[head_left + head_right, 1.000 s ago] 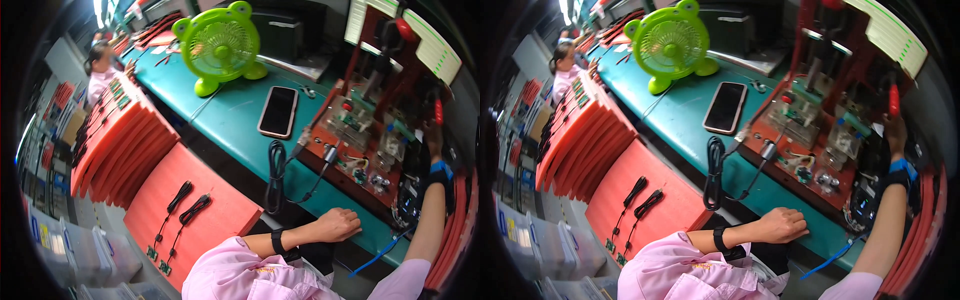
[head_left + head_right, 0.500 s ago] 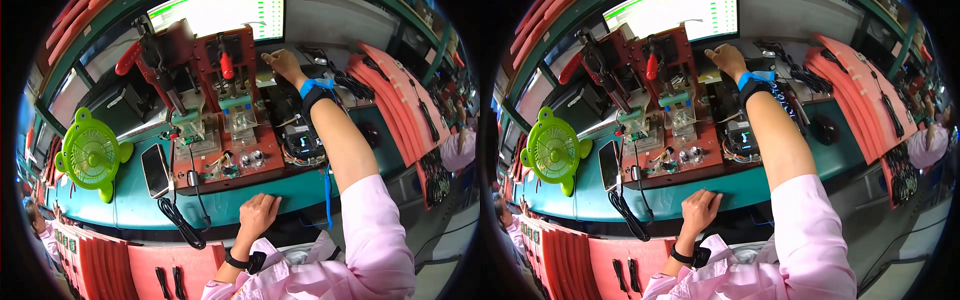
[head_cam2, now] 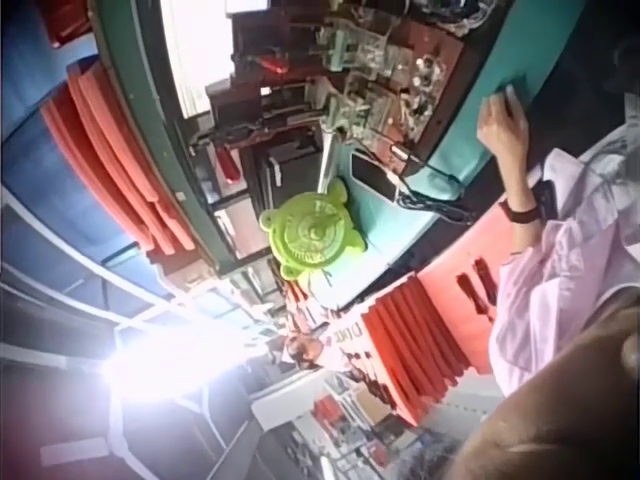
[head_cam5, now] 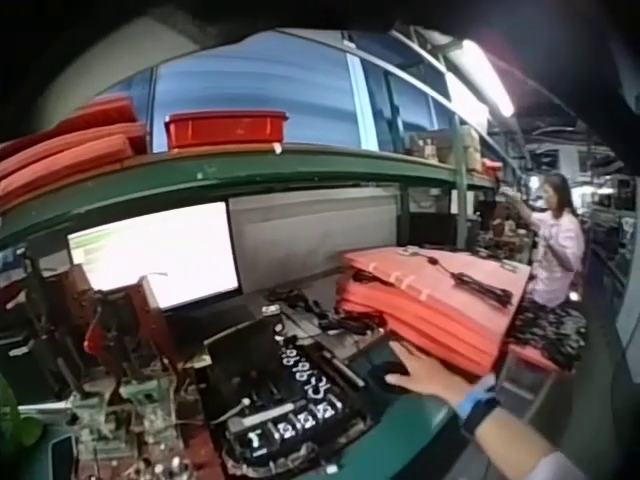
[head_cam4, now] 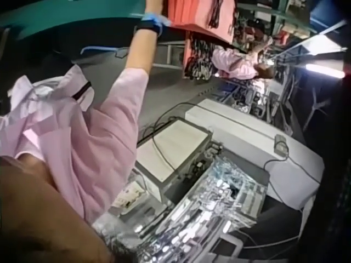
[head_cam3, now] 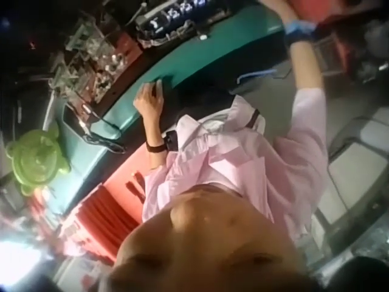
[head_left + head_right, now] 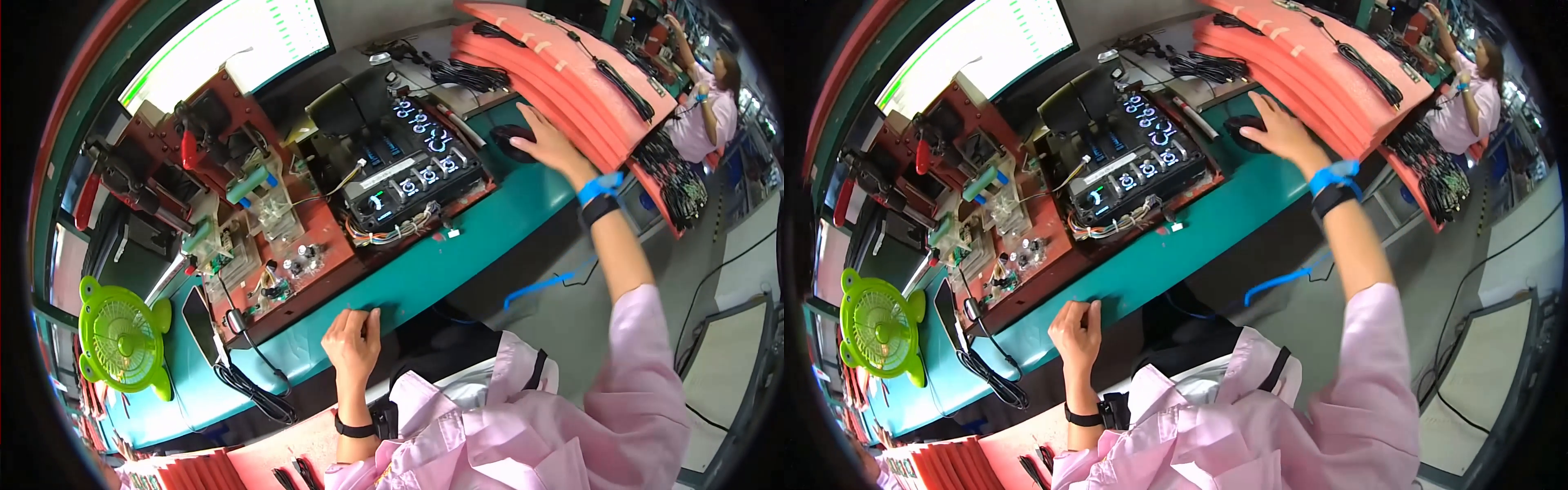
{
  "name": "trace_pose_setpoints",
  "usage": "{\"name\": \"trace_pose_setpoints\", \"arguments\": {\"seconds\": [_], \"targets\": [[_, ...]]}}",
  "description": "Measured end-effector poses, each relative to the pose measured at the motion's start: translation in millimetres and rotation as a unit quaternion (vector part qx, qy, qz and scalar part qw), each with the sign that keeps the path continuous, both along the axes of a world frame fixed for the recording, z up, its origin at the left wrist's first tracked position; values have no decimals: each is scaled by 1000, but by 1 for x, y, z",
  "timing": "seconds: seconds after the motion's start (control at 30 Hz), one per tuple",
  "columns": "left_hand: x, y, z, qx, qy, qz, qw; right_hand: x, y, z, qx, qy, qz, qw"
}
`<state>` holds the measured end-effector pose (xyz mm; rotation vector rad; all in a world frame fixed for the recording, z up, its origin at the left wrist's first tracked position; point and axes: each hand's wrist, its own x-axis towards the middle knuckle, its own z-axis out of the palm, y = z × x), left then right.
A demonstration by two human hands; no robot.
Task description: The person connects a cable to a circuit board and places it into a testing machine, then presses buttons on a control panel and uses a mouse. After removing the tested components, they place them on a foam sheet and pick up a new circuit board and cable.
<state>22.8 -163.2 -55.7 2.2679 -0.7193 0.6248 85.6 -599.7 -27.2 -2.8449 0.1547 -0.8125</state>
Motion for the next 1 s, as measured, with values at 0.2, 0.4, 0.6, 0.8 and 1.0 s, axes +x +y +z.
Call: {"name": "trace_pose_setpoints", "arguments": {"seconds": [0.2, 0.4, 0.6, 0.8, 1.0], "targets": [[-10, 8, 5, 24, -6, 9, 1000, 3, 36, -25, 60, -146, 33, 987], [-9, 0, 6, 25, -6, 7, 1000, 8, 29, -29, 26, -99, 32, 994], [-9, 1, 7, 28, 8, 38, 999, 6, 40, -22, 34, -85, 13, 996], [-8, 0, 9, 21, 21, 45, 999, 6, 33, -24, 34, -112, 8, 993], [-7, 1, 9, 16, 18, 42, 999, 6, 35, -24, 37, -114, 9, 993]]}}
